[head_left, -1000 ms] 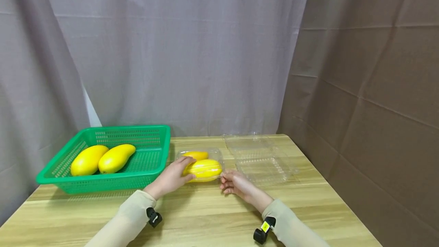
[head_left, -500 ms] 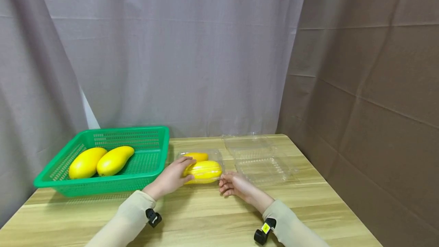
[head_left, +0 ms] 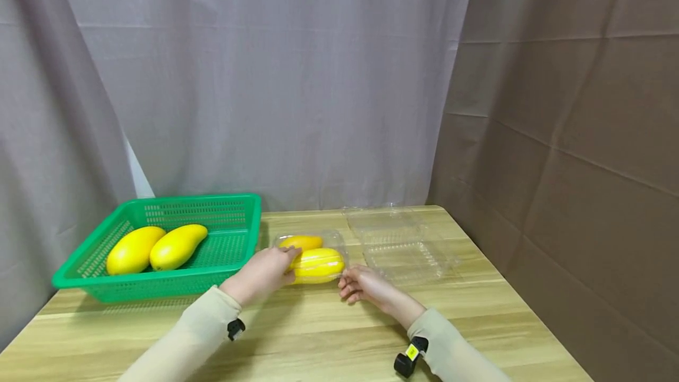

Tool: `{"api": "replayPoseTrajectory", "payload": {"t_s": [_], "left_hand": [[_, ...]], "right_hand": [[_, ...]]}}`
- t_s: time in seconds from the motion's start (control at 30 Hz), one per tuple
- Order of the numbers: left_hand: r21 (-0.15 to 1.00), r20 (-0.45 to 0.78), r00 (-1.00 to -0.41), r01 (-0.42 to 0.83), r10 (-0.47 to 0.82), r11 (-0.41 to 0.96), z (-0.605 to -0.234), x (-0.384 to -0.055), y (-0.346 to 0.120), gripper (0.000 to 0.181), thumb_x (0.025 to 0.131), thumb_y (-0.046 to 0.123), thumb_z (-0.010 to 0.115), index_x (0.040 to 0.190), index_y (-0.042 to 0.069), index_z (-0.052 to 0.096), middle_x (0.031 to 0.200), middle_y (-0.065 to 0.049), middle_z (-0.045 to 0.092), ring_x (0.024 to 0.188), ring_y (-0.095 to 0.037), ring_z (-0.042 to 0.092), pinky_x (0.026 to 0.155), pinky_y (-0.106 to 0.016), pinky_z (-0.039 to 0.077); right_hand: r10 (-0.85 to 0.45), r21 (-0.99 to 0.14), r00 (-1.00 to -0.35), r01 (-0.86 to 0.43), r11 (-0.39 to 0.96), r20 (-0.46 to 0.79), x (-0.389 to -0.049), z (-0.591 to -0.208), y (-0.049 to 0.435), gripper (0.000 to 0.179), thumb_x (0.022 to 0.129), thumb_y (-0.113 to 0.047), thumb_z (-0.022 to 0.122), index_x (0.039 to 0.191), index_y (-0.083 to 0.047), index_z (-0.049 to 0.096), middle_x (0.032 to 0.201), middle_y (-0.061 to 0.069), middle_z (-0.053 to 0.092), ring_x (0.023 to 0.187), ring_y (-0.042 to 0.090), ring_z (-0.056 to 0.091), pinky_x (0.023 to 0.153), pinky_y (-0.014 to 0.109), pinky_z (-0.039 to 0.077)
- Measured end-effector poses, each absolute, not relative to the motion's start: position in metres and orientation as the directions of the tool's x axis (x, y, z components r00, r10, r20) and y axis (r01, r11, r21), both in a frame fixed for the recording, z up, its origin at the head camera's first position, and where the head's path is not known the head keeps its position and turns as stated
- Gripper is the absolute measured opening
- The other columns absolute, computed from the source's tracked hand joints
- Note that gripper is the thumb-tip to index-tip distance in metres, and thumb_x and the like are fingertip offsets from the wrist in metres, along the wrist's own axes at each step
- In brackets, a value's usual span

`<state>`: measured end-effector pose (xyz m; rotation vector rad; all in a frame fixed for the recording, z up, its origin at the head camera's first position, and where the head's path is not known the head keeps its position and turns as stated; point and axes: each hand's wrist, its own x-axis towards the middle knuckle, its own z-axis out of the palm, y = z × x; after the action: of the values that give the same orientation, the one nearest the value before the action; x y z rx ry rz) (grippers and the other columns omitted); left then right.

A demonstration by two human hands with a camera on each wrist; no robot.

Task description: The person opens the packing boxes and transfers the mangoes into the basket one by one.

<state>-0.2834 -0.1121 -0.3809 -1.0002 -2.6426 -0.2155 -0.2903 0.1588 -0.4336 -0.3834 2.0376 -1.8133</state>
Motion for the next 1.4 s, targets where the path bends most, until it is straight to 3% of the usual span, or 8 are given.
{"api": "replayPoseTrajectory", "payload": {"t_s": [0.17,0.33,0.5,0.6,0.7,0.77,1.17,1.4], "left_hand": [[-0.025,0.309,-0.66,0.715,0.685,0.699,-0.367,-0.291,-0.118,0.011,0.083,0.009,0.071,0.092,0.007,0.065,0.062,0.007,0.041,0.052,-0.007,0.033,0.047,-0.024,0.031],[0.114,0.237,-0.702,0.707,0.672,0.698,-0.342,-0.304,-0.127,0.028,0.091,0.009,0.065,0.117,0.0,0.071,0.057,0.009,0.041,0.046,-0.004,0.023,0.047,-0.022,0.025],[0.245,0.209,-0.734,0.679,0.646,0.692,-0.325,-0.316,-0.133,0.034,0.097,0.012,0.063,0.128,-0.001,0.067,0.092,-0.007,0.073,0.045,-0.004,0.024,0.061,-0.024,0.043],[0.304,0.244,-0.763,0.647,0.599,0.699,-0.321,-0.322,-0.134,0.034,0.1,0.015,0.062,0.128,-0.002,0.066,0.112,-0.016,0.073,0.054,-0.006,0.05,0.075,-0.031,0.054],[0.349,0.313,-0.796,0.604,0.518,0.717,-0.319,-0.329,-0.134,0.033,0.101,0.017,0.062,0.127,-0.003,0.067,0.117,-0.017,0.071,0.087,-0.02,0.072,0.087,-0.041,0.057],[0.373,0.36,-0.812,0.577,0.46,0.726,-0.318,-0.334,-0.135,0.034,0.101,0.02,0.062,0.125,-0.004,0.068,0.123,-0.018,0.069,0.108,-0.03,0.069,0.092,-0.046,0.055],[0.668,0.343,-0.929,0.346,0.14,0.659,-0.324,-0.36,-0.127,0.043,0.105,0.025,0.052,0.138,-0.002,0.058,0.127,-0.022,0.066,0.115,-0.037,0.064,0.095,-0.051,0.052],[0.806,0.213,-0.976,0.195,0.033,0.558,-0.332,-0.376,-0.107,0.072,0.102,0.02,0.051,0.158,-0.006,0.014,0.161,-0.027,0.025,0.147,-0.041,0.026,0.12,-0.049,0.022]], "right_hand": [[-0.456,-0.989,-0.883,0.058,0.134,-0.114,-0.291,-0.435,0.16,0.028,0.105,-0.016,0.039,0.112,0.009,0.052,0.094,0.008,0.061,0.078,0.014,0.062,0.07,0.026,0.054],[-0.469,-0.989,-0.876,0.048,0.138,-0.108,-0.29,-0.433,0.164,0.031,0.105,-0.017,0.039,0.115,0.011,0.049,0.097,0.01,0.061,0.081,0.016,0.062,0.072,0.028,0.054],[-0.484,-0.989,-0.868,0.046,0.138,-0.108,-0.29,-0.431,0.166,0.03,0.105,-0.018,0.039,0.115,0.009,0.049,0.097,0.01,0.062,0.082,0.017,0.063,0.074,0.029,0.054],[-0.489,-0.989,-0.865,0.054,0.136,-0.115,-0.291,-0.432,0.166,0.031,0.105,-0.018,0.038,0.117,0.01,0.048,0.097,0.01,0.062,0.082,0.016,0.063,0.074,0.028,0.054],[-0.492,-0.99,-0.863,0.058,0.131,-0.116,-0.291,-0.432,0.167,0.031,0.106,-0.017,0.038,0.117,0.01,0.047,0.096,0.009,0.062,0.082,0.016,0.064,0.074,0.028,0.054],[-0.496,-0.99,-0.861,0.057,0.127,-0.114,-0.292,-0.433,0.167,0.031,0.106,-0.017,0.038,0.117,0.01,0.047,0.096,0.008,0.062,0.082,0.016,0.064,0.074,0.027,0.054],[-0.491,-0.991,-0.865,0.047,0.126,-0.104,-0.292,-0.434,0.167,0.029,0.106,-0.016,0.037,0.118,0.009,0.044,0.094,0.007,0.062,0.08,0.015,0.064,0.072,0.026,0.054],[-0.478,-0.989,-0.871,0.045,0.143,-0.108,-0.29,-0.432,0.168,0.029,0.106,-0.016,0.037,0.118,0.009,0.045,0.094,0.007,0.062,0.079,0.015,0.063,0.071,0.026,0.054]]}}
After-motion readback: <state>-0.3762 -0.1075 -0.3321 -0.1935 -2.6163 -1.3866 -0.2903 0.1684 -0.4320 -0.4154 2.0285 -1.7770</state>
